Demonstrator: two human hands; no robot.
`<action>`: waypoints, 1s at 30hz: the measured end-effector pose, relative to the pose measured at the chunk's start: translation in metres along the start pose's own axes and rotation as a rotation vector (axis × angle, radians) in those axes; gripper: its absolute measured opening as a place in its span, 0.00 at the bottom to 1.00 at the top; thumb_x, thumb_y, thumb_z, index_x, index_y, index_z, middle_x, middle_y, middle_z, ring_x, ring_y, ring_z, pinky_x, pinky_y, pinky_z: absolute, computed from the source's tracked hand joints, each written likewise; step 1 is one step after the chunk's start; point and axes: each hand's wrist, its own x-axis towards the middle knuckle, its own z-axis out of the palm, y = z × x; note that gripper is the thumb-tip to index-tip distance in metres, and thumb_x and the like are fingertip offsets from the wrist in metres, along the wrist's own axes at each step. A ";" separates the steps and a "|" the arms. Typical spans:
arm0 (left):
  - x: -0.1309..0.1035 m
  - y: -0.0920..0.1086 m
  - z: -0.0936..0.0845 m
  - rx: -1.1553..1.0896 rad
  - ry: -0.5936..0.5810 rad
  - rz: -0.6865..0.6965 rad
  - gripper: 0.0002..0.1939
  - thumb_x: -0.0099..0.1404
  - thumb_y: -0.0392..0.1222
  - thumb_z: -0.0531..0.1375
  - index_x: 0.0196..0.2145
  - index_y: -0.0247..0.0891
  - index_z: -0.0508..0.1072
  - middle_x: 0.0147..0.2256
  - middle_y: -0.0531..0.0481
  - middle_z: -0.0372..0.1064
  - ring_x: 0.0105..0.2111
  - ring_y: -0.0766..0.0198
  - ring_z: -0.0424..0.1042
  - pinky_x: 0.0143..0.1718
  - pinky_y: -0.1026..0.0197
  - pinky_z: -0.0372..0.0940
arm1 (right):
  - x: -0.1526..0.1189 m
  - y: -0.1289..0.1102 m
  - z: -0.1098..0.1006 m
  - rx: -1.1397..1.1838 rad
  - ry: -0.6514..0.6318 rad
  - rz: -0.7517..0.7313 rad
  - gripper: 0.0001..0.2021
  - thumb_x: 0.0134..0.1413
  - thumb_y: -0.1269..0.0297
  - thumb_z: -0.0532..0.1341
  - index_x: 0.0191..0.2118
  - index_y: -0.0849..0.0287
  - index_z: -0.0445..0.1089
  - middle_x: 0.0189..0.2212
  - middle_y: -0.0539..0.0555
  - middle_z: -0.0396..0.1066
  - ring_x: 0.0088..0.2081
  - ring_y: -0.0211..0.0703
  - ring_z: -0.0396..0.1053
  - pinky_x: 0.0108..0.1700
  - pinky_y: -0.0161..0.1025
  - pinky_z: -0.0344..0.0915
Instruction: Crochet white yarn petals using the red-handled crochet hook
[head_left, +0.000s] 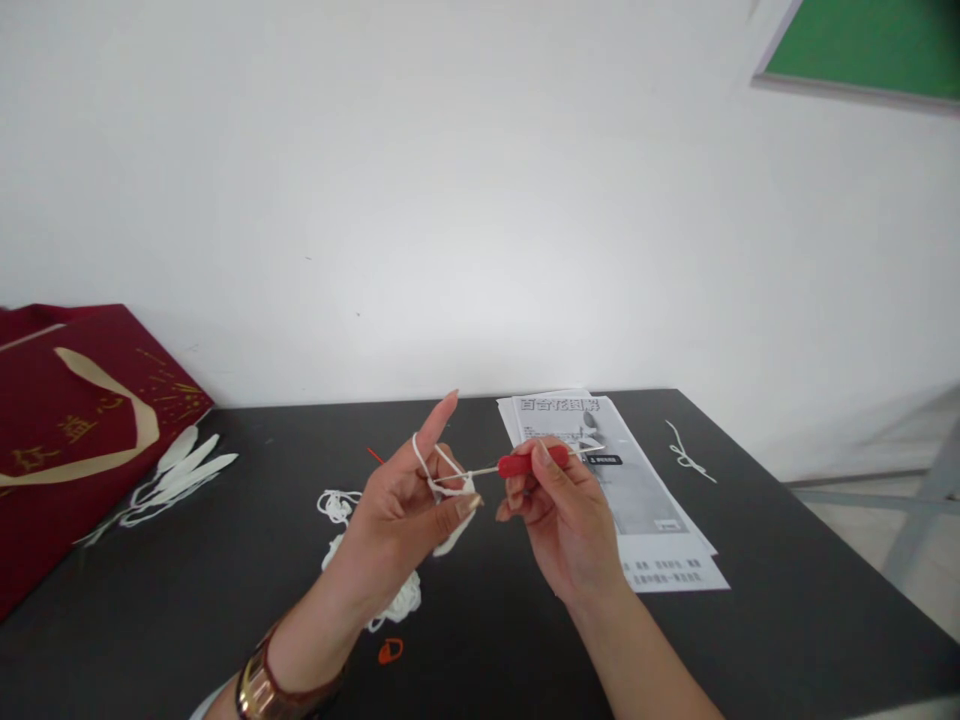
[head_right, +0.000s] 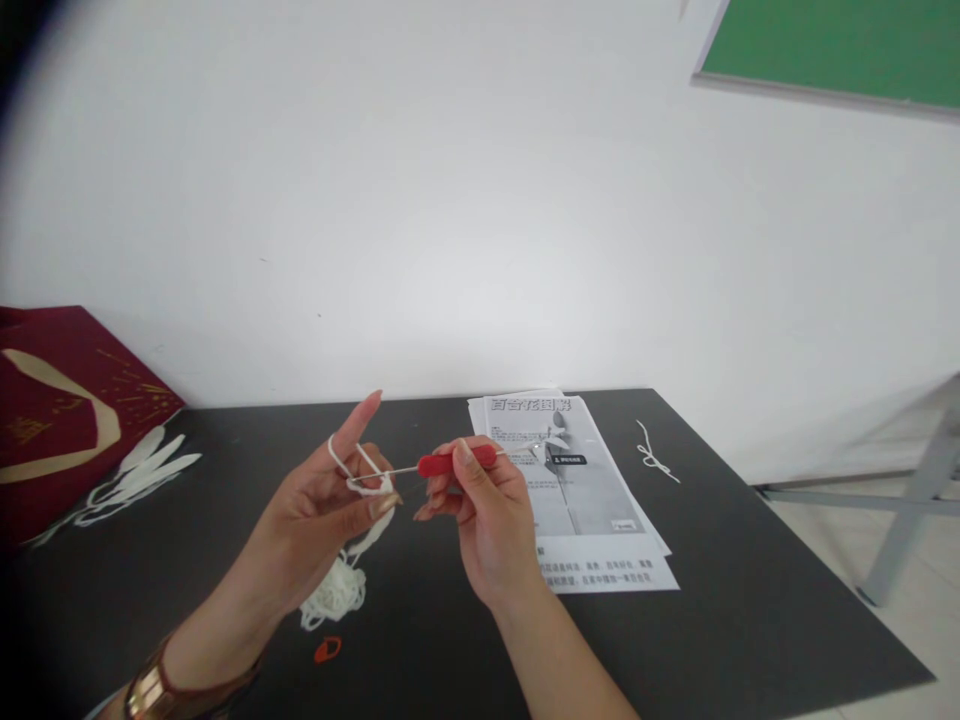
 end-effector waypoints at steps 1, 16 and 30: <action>0.000 0.001 0.000 0.006 0.003 -0.001 0.37 0.56 0.32 0.66 0.60 0.54 0.63 0.26 0.56 0.62 0.23 0.72 0.56 0.22 0.69 0.53 | 0.000 0.000 0.000 -0.007 0.002 -0.007 0.09 0.52 0.60 0.67 0.32 0.60 0.73 0.20 0.48 0.71 0.20 0.33 0.66 0.23 0.30 0.73; -0.001 0.002 0.000 0.025 0.014 -0.012 0.37 0.57 0.31 0.66 0.60 0.57 0.63 0.26 0.57 0.63 0.23 0.71 0.58 0.22 0.69 0.56 | -0.001 -0.001 -0.001 -0.128 0.013 -0.118 0.09 0.55 0.59 0.65 0.31 0.60 0.73 0.21 0.48 0.70 0.21 0.33 0.66 0.22 0.30 0.72; -0.002 0.006 -0.001 0.039 -0.021 -0.059 0.40 0.57 0.32 0.66 0.62 0.56 0.59 0.26 0.57 0.63 0.23 0.72 0.58 0.23 0.68 0.55 | 0.000 -0.002 -0.003 -0.060 -0.016 -0.085 0.08 0.54 0.60 0.66 0.31 0.60 0.73 0.19 0.46 0.69 0.19 0.31 0.65 0.21 0.30 0.72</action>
